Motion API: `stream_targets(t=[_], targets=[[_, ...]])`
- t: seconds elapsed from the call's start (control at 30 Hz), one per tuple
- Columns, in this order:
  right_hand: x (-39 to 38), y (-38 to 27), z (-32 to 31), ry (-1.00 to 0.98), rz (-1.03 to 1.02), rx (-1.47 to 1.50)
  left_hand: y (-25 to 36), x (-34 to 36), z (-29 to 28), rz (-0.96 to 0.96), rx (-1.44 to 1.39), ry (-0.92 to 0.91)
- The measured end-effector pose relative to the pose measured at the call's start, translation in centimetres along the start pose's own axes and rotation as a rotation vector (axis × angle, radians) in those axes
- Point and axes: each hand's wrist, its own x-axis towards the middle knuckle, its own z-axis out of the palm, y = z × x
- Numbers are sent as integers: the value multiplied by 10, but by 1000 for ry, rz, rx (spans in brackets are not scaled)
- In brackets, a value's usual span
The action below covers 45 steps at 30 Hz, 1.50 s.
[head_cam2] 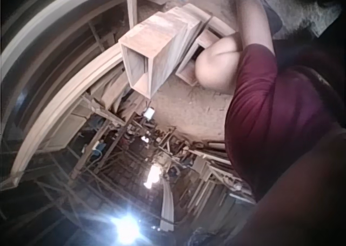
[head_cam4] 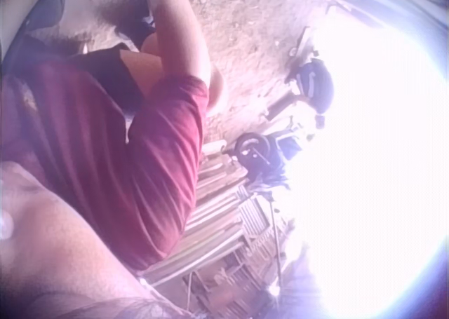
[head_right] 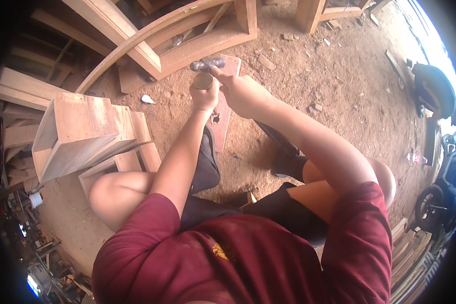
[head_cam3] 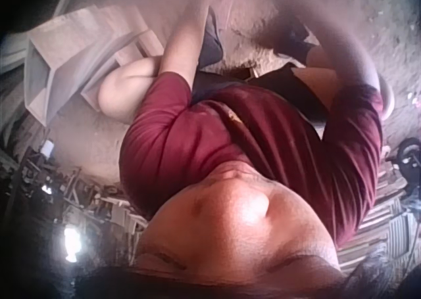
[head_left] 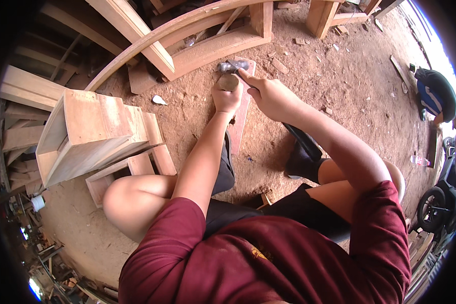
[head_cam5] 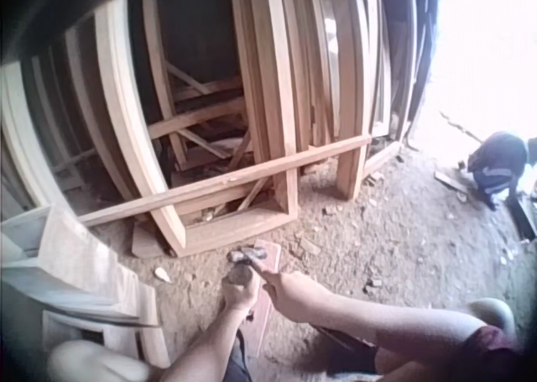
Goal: The person sits on the floor in a workshop and uses a hammer and chisel to carve a rectangular recess into a small wooden block. They repeatedly strike the chisel to remove wood chips and deepen the cut.
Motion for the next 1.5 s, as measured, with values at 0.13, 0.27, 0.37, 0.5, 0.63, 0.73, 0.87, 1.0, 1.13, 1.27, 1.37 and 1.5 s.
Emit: stream_targets(t=[0.13, 0.27, 0.37, 0.5, 0.63, 0.73, 0.87, 1.0, 1.13, 1.27, 1.37, 1.5], targets=[[-1, 11, 0, 409, -242, 269, 4, 2, -2, 23, 62, 4], [0, 8, 5, 22, -107, -27, 9, -1, 0, 41, 83, -34], [1, 7, 13, 327, -154, 224, 4, -4, 4, 125, 107, -11], [-5, 9, 16, 301, -235, 190, -8, -4, -1, 24, 113, -59], [-7, 3, 16, 247, -178, 129, -7, -7, 3, 146, 186, -36], [-8, 3, 12, 314, -160, 303, 1, -8, 2, 45, 100, -19], [-9, 11, 4, 128, -132, 25, 8, -10, 1, 100, 165, -72], [-11, 15, 9, 342, -204, 193, 3, -12, -1, 61, 142, -20], [-9, 15, 15, 182, -83, 89, -2, -9, 1, 17, 151, -36], [-11, 17, 16, 63, -143, -2, -4, -7, -1, -20, 172, 9], [-10, 17, 11, 142, -100, 48, -2, -12, -2, -32, 181, -89], [-15, 15, 7, 295, -226, 123, -2, -15, -4, -29, 162, -64]])
